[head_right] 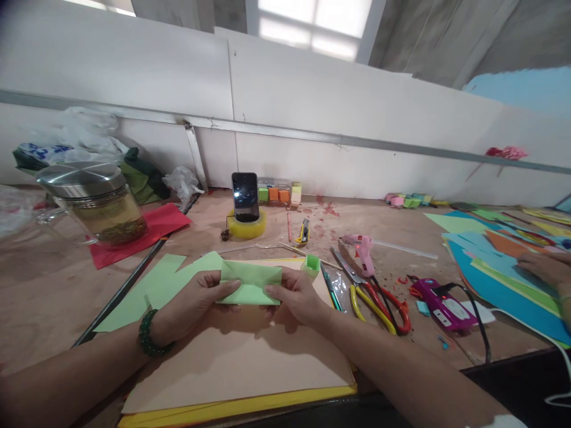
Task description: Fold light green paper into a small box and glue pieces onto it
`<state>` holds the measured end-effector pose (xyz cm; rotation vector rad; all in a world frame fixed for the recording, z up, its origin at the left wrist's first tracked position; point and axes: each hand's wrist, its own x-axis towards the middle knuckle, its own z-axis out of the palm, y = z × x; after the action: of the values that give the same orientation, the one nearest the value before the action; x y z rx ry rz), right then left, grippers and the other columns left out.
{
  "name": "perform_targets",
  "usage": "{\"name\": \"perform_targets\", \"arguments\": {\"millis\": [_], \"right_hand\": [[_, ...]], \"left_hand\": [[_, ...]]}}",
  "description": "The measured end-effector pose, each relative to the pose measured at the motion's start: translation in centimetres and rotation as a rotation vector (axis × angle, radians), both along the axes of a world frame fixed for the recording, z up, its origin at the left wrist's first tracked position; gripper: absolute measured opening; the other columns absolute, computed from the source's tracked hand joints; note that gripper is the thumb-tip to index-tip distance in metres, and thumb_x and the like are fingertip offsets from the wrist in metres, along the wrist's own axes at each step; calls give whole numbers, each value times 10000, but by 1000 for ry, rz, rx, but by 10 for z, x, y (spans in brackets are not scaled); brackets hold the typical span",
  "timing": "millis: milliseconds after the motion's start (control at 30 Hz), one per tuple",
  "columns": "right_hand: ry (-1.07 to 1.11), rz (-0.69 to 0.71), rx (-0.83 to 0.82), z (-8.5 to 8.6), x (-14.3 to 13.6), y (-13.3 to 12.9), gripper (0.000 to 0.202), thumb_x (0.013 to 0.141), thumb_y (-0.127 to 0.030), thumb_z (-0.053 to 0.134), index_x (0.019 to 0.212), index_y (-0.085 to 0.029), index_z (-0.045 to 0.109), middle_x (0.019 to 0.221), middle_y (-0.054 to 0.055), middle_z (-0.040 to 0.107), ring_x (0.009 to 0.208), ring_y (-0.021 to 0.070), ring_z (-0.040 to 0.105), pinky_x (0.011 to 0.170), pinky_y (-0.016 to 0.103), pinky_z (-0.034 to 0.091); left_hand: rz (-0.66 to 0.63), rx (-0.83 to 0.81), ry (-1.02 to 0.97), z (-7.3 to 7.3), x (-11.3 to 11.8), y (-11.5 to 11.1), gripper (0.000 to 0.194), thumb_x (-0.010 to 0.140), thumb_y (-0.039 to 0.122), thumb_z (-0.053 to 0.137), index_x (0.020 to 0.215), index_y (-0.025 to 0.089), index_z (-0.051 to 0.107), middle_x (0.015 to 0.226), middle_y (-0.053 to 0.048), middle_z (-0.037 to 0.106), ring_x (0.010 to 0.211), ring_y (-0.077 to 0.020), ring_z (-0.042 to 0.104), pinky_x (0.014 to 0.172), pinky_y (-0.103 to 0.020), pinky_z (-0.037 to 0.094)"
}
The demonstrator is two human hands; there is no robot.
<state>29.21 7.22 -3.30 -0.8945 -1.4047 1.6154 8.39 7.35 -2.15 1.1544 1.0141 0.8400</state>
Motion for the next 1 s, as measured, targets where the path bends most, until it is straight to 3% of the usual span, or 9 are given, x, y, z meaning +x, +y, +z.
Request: {"name": "perform_targets", "arguments": {"millis": [167,333,467,700,800,900,1000], "right_hand": [[-14,-44,-8,-1,0,1,284,704,-428,717,790,-162,663,567,-12,645,443,109,594,443,218,493],[6,-98,-58,-3,-1,2,241,671,-277,669,873,-171,746,557,-5,665,458,102,597,455,210,485],[45,-113,-54,-4,-1,4,208,619,-174,585,733,-182,758,555,-12,668,455,86,591,445,182,465],[42,-71,-46,-2,0,4,153,611,-160,578,677,-160,716,552,-15,663,446,73,575,453,165,457],[22,-59,-67,-1,-1,3,113,631,-192,597,680,-164,695,560,-15,663,434,75,566,442,171,449],[-7,-57,-56,-2,-3,2,105,639,-195,595,682,-166,686,555,-21,649,447,79,565,442,173,435],[-20,-24,-40,-3,-2,2,107,645,-195,583,684,-171,680,558,-26,637,461,83,559,465,188,440]], "left_hand": [[15,-54,-49,4,0,-1,423,574,483,806,767,124,692,673,-33,699,560,-139,649,511,-208,488],[49,-69,-72,9,2,-2,364,589,394,789,821,129,699,692,-31,706,554,-128,656,512,-197,492],[42,-130,-76,9,1,-3,341,625,398,766,802,122,669,639,-31,699,482,-109,636,456,-167,449],[78,-253,-111,17,0,-4,239,797,342,578,761,110,623,596,-80,706,446,-135,628,432,-182,429],[91,-290,-127,20,0,-5,304,844,360,483,724,115,616,555,-71,690,429,-140,619,433,-195,439],[24,-301,-111,20,-1,-5,310,790,420,565,757,117,626,566,-59,696,439,-142,626,454,-203,465],[-32,-227,-41,16,-3,-5,288,664,370,727,755,123,611,614,-52,712,451,-121,626,456,-184,462]]}}
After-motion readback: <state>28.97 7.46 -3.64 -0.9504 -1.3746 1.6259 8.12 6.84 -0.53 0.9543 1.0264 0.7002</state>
